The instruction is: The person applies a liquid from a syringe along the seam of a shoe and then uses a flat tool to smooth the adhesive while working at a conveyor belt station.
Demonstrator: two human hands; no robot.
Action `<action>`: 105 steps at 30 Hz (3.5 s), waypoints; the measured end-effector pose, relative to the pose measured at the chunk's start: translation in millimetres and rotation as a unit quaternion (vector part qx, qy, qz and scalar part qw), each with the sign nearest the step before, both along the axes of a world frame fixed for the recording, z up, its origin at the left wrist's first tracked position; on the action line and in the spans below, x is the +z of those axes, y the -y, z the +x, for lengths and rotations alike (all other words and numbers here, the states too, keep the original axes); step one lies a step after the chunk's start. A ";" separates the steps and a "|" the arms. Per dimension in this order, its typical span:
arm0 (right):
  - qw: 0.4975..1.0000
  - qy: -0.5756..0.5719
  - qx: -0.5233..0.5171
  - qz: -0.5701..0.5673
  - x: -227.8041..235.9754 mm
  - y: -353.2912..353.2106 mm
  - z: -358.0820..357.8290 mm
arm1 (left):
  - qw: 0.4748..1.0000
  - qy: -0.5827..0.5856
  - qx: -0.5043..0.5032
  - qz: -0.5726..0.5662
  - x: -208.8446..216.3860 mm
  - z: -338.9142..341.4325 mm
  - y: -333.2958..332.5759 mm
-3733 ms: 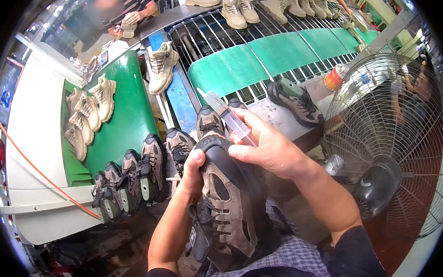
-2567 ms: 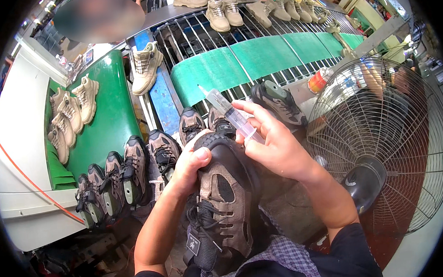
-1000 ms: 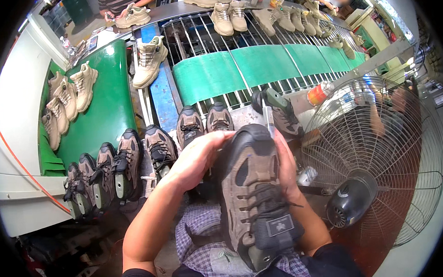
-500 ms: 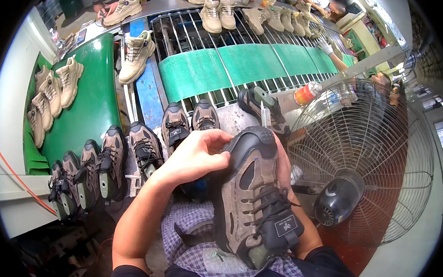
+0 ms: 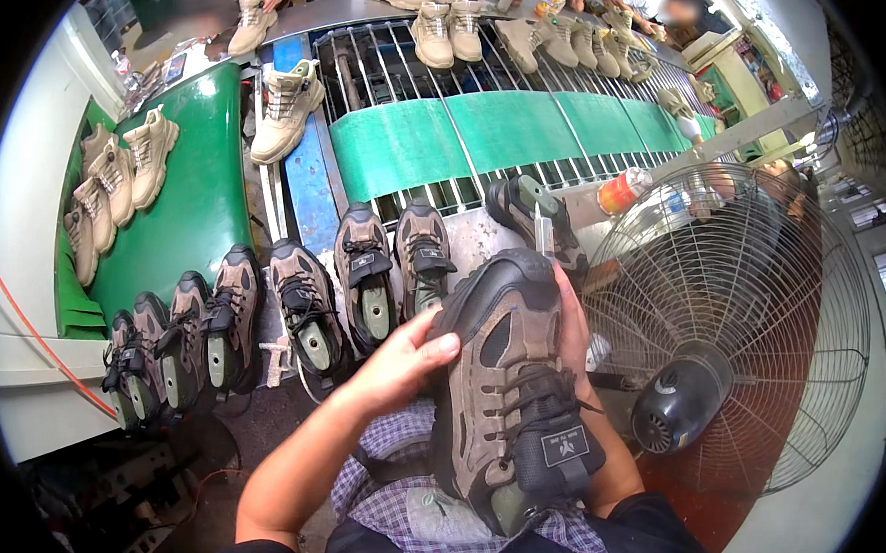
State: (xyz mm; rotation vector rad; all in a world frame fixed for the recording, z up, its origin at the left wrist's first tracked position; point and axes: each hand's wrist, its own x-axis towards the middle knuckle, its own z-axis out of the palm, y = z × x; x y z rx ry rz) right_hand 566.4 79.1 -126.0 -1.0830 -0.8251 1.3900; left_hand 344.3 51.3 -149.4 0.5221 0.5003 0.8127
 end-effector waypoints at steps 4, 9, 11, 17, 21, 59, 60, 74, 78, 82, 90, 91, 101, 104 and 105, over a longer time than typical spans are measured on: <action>0.992 0.120 -0.022 0.042 -18.1 -6.5 16.2 | 0.997 0.003 0.072 -0.035 -18.6 24.8 22.7; 0.994 0.025 0.014 0.104 42.9 -14.7 -3.5 | 0.997 0.054 0.058 0.005 10.3 7.7 -23.5; 0.993 -0.020 0.047 0.104 52.1 -12.4 -4.0 | 0.998 0.031 0.042 0.038 17.1 -14.4 -36.9; 0.993 0.059 0.087 -0.046 30.7 32.7 20.1 | 0.971 -0.192 -0.141 -0.008 -0.1 -74.8 -0.2; 0.945 0.183 0.239 -0.129 29.4 62.6 38.7 | 0.918 -0.281 -0.272 0.069 -13.6 -85.1 30.0; 0.580 0.605 0.525 0.146 144.6 56.4 -21.1 | 0.892 -0.321 -0.307 0.075 -15.1 -35.8 24.0; 0.573 0.609 0.529 0.144 145.6 55.6 -23.9 | 0.891 -0.324 -0.307 0.080 -14.4 -36.1 23.6; 0.453 0.664 0.566 0.183 171.3 41.7 -48.0 | 0.884 -0.342 -0.302 0.101 -11.6 -41.4 19.8; 0.441 0.676 0.562 0.180 175.7 43.9 -43.5 | 0.882 -0.353 -0.302 0.078 -3.5 -42.6 17.5; 0.434 0.688 0.554 0.177 180.2 48.6 -39.4 | 0.889 -0.342 -0.297 0.067 -13.8 -42.6 19.6; 0.460 0.700 0.516 0.178 182.1 52.5 -29.1 | 0.901 -0.317 -0.291 0.061 -18.5 -42.3 17.4; 0.467 0.698 0.514 0.177 181.7 51.7 -29.5 | 0.898 -0.321 -0.295 0.059 -19.3 -42.1 17.2; 0.504 0.656 0.529 0.188 163.0 38.6 -50.7 | 0.892 -0.333 -0.296 0.079 -18.4 -38.1 14.2; 0.497 0.650 0.544 0.188 157.2 35.1 -54.0 | 0.891 -0.333 -0.297 0.088 -19.1 -38.3 13.3; 0.494 0.647 0.549 0.189 155.7 34.0 -54.4 | 0.890 -0.333 -0.297 0.088 -18.3 -38.3 13.1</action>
